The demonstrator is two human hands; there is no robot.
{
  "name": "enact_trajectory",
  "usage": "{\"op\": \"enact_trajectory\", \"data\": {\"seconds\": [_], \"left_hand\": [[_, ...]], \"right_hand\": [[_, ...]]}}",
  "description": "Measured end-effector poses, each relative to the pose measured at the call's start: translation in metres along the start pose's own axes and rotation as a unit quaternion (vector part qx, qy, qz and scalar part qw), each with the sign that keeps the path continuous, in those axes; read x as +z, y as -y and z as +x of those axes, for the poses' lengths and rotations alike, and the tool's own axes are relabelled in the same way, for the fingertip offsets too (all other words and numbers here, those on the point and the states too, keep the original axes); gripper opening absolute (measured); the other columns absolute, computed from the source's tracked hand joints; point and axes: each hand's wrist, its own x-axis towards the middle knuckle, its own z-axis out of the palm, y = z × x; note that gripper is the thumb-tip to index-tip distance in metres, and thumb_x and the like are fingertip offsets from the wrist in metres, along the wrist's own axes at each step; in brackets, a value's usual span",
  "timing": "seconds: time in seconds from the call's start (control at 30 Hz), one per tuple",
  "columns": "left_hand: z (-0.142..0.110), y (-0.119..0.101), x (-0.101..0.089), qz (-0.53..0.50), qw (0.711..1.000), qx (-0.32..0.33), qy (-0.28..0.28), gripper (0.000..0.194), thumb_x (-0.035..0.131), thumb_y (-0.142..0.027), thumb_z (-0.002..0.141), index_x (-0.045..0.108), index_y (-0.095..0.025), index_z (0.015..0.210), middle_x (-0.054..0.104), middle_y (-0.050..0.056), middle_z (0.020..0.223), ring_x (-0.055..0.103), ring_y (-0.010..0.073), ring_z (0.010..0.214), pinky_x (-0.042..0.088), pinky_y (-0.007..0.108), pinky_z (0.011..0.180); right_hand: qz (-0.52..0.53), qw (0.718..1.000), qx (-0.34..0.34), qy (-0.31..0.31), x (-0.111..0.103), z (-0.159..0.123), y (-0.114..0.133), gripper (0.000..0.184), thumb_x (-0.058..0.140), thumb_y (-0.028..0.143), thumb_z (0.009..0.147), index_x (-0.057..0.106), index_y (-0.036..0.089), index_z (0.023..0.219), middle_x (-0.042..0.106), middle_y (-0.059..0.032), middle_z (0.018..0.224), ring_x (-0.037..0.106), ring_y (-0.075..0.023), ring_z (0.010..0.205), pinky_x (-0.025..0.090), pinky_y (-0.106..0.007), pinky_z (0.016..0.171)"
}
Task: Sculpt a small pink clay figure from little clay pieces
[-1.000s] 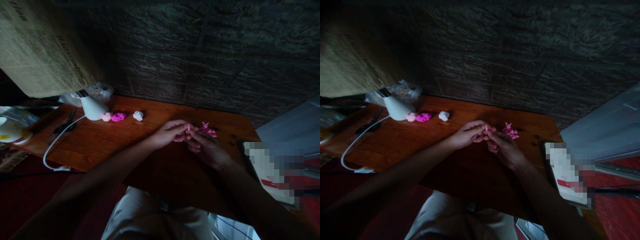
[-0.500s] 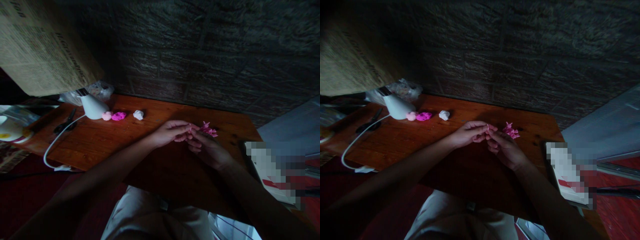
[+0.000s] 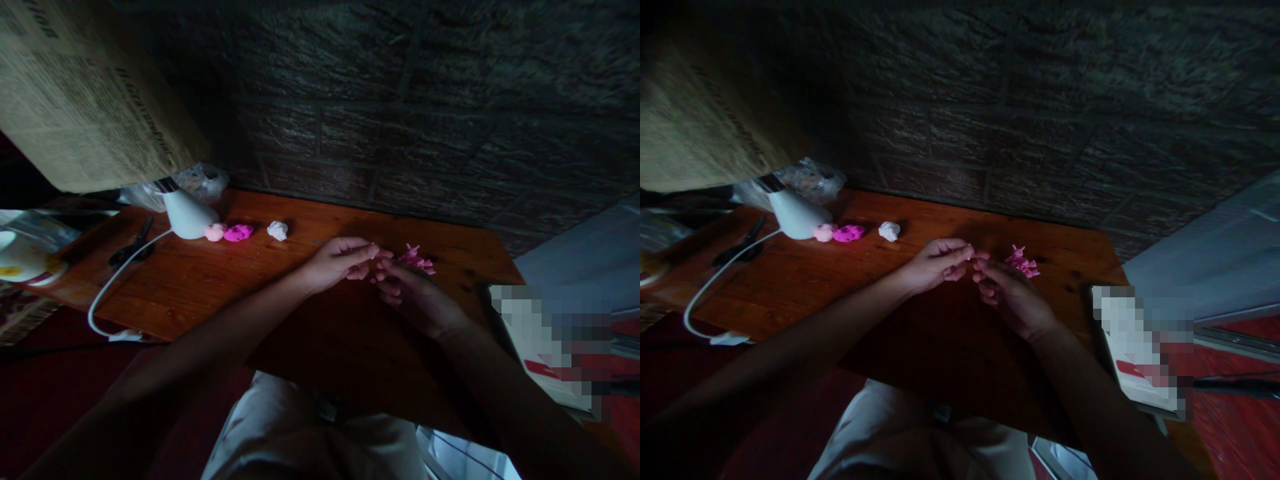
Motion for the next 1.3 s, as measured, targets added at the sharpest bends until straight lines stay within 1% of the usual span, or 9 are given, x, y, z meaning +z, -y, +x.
{"op": "enact_trajectory", "data": {"seconds": [0.13, 0.37, 0.43, 0.53, 0.63, 0.83, 0.93, 1.1, 1.3], "left_hand": [[-0.002, -0.004, 0.0, -0.001, 1.0, -0.003, -0.003, 0.032, 0.08, -0.043, 0.076, 0.073, -0.014, 0.085, 0.072, 0.004, 0.079, 0.041, 0.0024, 0.049, 0.026, 0.019, 0.047], [0.001, -0.009, 0.0, 0.019, 0.995, 0.005, -0.098, 0.035, 0.087, -0.041, 0.065, 0.073, -0.014, 0.081, 0.077, 0.007, 0.095, 0.043, 0.001, 0.049, 0.028, 0.018, 0.044], [0.001, -0.009, 0.0, 0.029, 0.994, 0.007, -0.104, 0.035, 0.084, -0.043, 0.069, 0.074, -0.013, 0.083, 0.077, 0.009, 0.1, 0.044, 0.0008, 0.048, 0.027, 0.018, 0.043], [0.0, -0.01, 0.001, 0.04, 0.995, 0.018, -0.091, 0.035, 0.078, -0.047, 0.075, 0.073, -0.013, 0.086, 0.077, 0.01, 0.104, 0.045, 0.0005, 0.046, 0.027, 0.019, 0.042], [-0.001, -0.011, 0.003, 0.057, 0.995, 0.024, -0.081, 0.037, 0.076, -0.049, 0.078, 0.072, -0.013, 0.085, 0.078, 0.011, 0.101, 0.048, 0.0011, 0.045, 0.028, 0.019, 0.042], [0.0, -0.01, 0.001, 0.048, 0.991, 0.033, -0.119, 0.037, 0.085, -0.044, 0.067, 0.071, -0.012, 0.08, 0.078, 0.008, 0.093, 0.047, 0.0009, 0.045, 0.03, 0.018, 0.043], [0.0, -0.01, 0.001, 0.034, 0.994, 0.018, -0.101, 0.034, 0.081, -0.043, 0.073, 0.072, -0.012, 0.084, 0.077, 0.01, 0.102, 0.048, 0.0009, 0.046, 0.031, 0.019, 0.043], [0.0, -0.008, 0.004, -0.032, 0.998, -0.008, -0.053, 0.027, 0.066, -0.038, 0.09, 0.073, -0.014, 0.101, 0.074, 0.014, 0.118, 0.054, 0.0029, 0.05, 0.032, 0.019, 0.045], [-0.001, -0.009, 0.005, -0.069, 0.996, -0.04, -0.035, 0.023, 0.063, -0.03, 0.094, 0.074, -0.014, 0.107, 0.075, 0.013, 0.108, 0.053, 0.0034, 0.053, 0.035, 0.02, 0.05]], "right_hand": [[-0.01, 1.0, -0.011, -0.018, 0.0, -0.001, 0.002, 0.025, 0.088, 0.034, 0.068, 0.072, 0.021, 0.082, 0.063, 0.0016, 0.072, 0.038, -0.0048, 0.052, 0.025, -0.019, 0.044], [-0.132, 0.987, -0.069, -0.051, -0.002, -0.002, 0.006, 0.03, 0.085, 0.045, 0.067, 0.072, 0.021, 0.077, 0.066, 0.0009, 0.072, 0.041, -0.0067, 0.051, 0.029, -0.021, 0.045], [-0.245, 0.961, -0.108, -0.064, -0.005, -0.002, 0.006, 0.029, 0.08, 0.048, 0.072, 0.073, 0.021, 0.081, 0.069, -0.0006, 0.073, 0.048, -0.0092, 0.054, 0.036, -0.024, 0.049], [-0.423, 0.884, -0.184, -0.073, -0.009, -0.001, 0.003, 0.022, 0.07, 0.041, 0.082, 0.075, 0.021, 0.088, 0.074, -0.0034, 0.077, 0.059, -0.0146, 0.06, 0.048, -0.03, 0.061], [-0.522, 0.815, -0.237, -0.083, -0.014, 0.001, 0.0, 0.017, 0.066, 0.031, 0.084, 0.076, 0.021, 0.092, 0.078, -0.0066, 0.089, 0.07, -0.0206, 0.075, 0.054, -0.036, 0.076], [-0.603, 0.766, -0.215, -0.066, -0.021, 0.004, -0.004, 0.017, 0.067, 0.029, 0.083, 0.076, 0.024, 0.096, 0.08, -0.0047, 0.093, 0.073, -0.0218, 0.079, 0.056, -0.035, 0.076], [-0.629, 0.747, -0.209, -0.043, -0.021, 0.004, -0.004, 0.013, 0.065, 0.025, 0.084, 0.076, 0.026, 0.089, 0.079, -0.0033, 0.09, 0.072, -0.0213, 0.078, 0.055, -0.034, 0.075], [-0.616, 0.755, -0.224, -0.037, -0.018, 0.003, -0.003, 0.011, 0.063, 0.025, 0.085, 0.075, 0.025, 0.084, 0.078, -0.0029, 0.088, 0.07, -0.0204, 0.077, 0.053, -0.034, 0.077], [-0.561, 0.807, -0.182, -0.024, -0.013, -0.002, 0.0, 0.023, 0.058, 0.033, 0.09, 0.074, 0.022, 0.103, 0.077, -0.004, 0.086, 0.065, -0.0168, 0.062, 0.052, -0.032, 0.065]]}}
